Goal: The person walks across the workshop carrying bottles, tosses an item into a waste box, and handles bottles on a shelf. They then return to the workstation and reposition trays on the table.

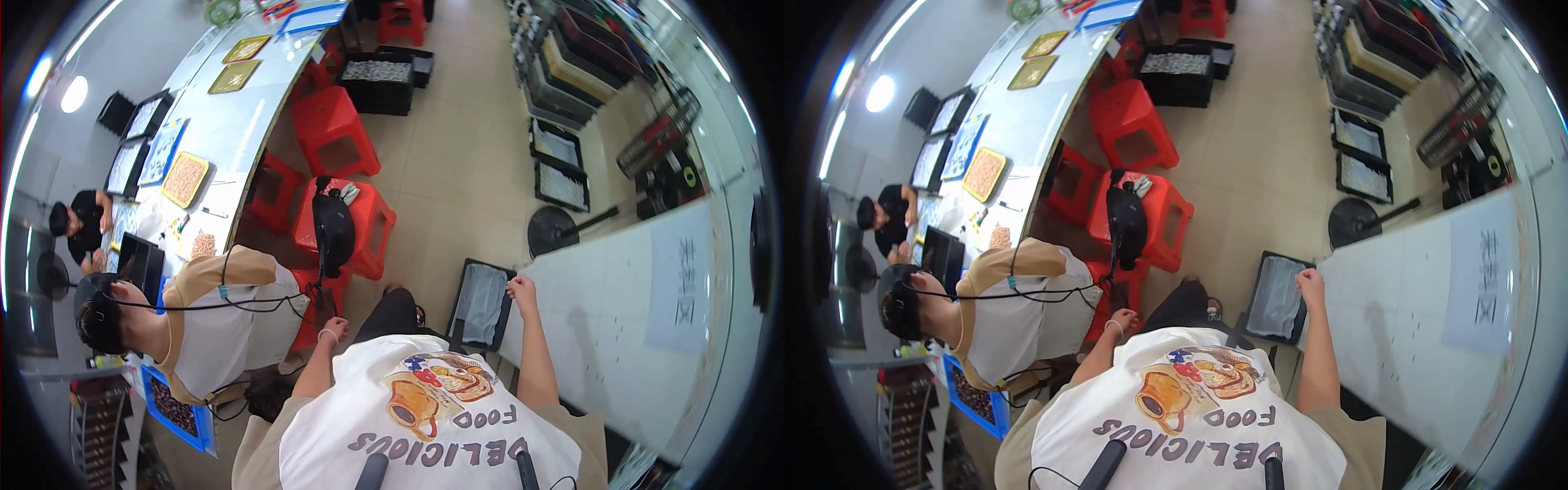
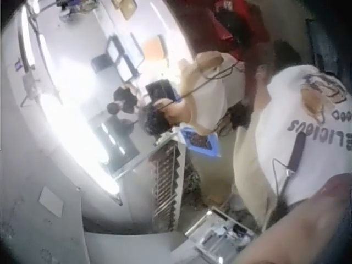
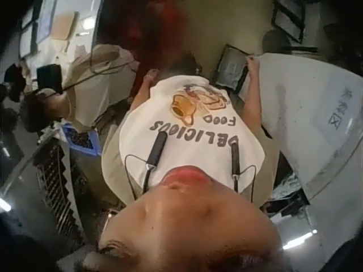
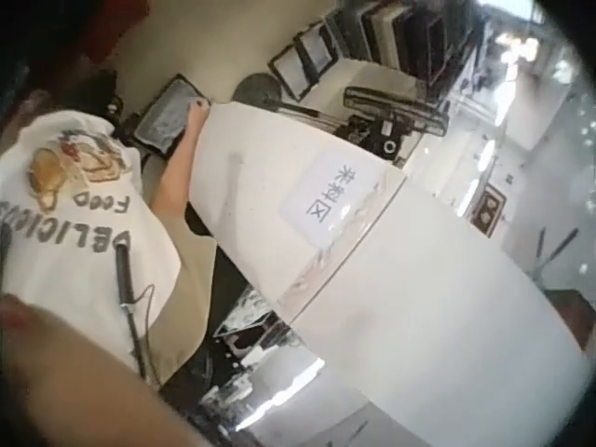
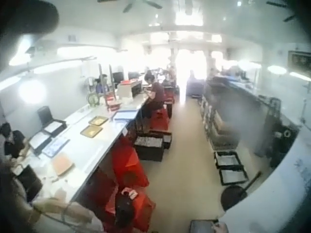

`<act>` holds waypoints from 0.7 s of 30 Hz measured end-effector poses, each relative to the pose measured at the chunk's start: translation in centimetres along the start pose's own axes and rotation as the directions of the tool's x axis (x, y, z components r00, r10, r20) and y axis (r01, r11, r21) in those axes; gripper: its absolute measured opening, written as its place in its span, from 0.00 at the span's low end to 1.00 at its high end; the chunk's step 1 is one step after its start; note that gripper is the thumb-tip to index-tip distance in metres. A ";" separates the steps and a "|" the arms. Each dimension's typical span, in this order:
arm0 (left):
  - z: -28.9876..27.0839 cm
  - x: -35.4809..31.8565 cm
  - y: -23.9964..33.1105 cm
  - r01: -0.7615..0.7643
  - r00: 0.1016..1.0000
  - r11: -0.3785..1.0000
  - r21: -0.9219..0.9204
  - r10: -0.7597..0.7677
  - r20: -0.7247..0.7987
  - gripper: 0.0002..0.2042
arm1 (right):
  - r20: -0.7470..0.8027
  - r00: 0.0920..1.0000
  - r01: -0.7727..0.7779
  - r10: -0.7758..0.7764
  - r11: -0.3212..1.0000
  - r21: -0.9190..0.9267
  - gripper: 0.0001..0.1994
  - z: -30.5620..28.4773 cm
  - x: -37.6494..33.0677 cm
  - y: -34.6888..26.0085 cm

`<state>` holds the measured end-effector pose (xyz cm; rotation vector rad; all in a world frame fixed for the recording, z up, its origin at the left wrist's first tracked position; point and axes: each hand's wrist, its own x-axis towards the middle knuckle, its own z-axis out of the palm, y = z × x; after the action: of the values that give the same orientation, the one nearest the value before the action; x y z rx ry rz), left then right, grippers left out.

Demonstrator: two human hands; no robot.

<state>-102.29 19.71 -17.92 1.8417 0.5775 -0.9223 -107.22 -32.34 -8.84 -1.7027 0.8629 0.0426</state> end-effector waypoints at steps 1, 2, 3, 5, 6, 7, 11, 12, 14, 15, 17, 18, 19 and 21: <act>0.1 0.9 1.0 0.045 0.997 0.986 -0.162 -0.054 -0.055 0.09 | -0.028 1.000 0.007 -0.005 0.998 0.065 0.02 0.5 1.9 -2.1; 0.0 2.7 1.0 0.057 0.995 0.980 -0.191 -0.072 -0.070 0.09 | -0.042 0.999 0.008 -0.007 1.000 0.023 0.02 1.2 3.3 -4.1; 0.1 5.1 0.9 0.108 0.994 0.989 -0.098 -0.107 0.011 0.09 | -0.012 1.000 0.013 -0.013 1.000 0.004 0.02 1.8 5.3 -4.4; 0.9 8.5 2.7 -0.002 0.991 0.936 0.352 -0.046 0.127 0.09 | 0.099 0.995 0.031 -0.022 0.995 -0.091 0.02 2.5 8.4 -2.9; 1.5 8.9 4.8 0.028 0.993 0.921 0.390 -0.071 0.097 0.10 | 0.201 0.978 -0.013 0.045 0.988 -0.155 0.02 3.0 9.4 -2.5; 1.9 9.6 7.3 0.048 0.994 0.901 0.432 -0.087 0.071 0.11 | 0.286 0.952 -0.050 0.112 0.975 -0.217 0.02 3.2 10.2 -1.9; 2.8 20.3 12.0 -0.120 0.988 0.742 0.659 0.025 0.152 0.11 | 0.328 0.870 -0.241 0.368 0.898 -0.369 0.03 2.4 12.8 0.1; 3.1 22.9 12.5 -0.259 0.965 0.507 0.822 0.106 0.239 0.11 | 0.301 0.836 -0.325 0.459 0.856 -0.402 0.03 2.0 11.6 -3.3; 3.7 21.6 23.5 0.098 0.989 0.953 0.288 -0.124 0.075 0.12 | 0.235 0.846 -0.376 0.478 0.848 -0.373 0.04 0.8 13.3 -5.7; 3.5 22.7 29.6 -0.049 0.989 0.939 0.341 -0.002 0.146 0.12 | 0.156 0.875 -0.409 0.458 0.872 -0.270 0.05 0.2 13.6 -6.0; 3.3 27.0 33.6 -0.255 0.966 0.928 0.273 0.258 0.027 0.10 | 0.107 0.883 -0.421 0.456 0.873 -0.246 0.05 0.4 16.6 -8.0; 4.4 27.1 38.3 -0.341 0.938 0.932 0.125 0.345 -0.010 0.10 | 0.058 0.889 -0.429 0.454 0.871 -0.238 0.04 0.3 17.9 -8.5; 4.2 27.4 41.4 -0.335 0.940 0.934 0.122 0.341 -0.024 0.10 | 0.045 0.898 -0.414 0.438 0.876 -0.249 0.03 0.7 19.9 -9.6; 4.4 28.6 45.9 -0.427 0.904 0.904 -0.017 0.426 -0.033 0.09 | 0.114 0.911 -0.344 0.396 0.884 -0.317 0.04 1.3 24.3 -10.5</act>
<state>-53.49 -4.04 -16.79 1.8601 0.1827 -0.5908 -83.17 -43.16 -11.61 -1.7457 1.0787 0.6003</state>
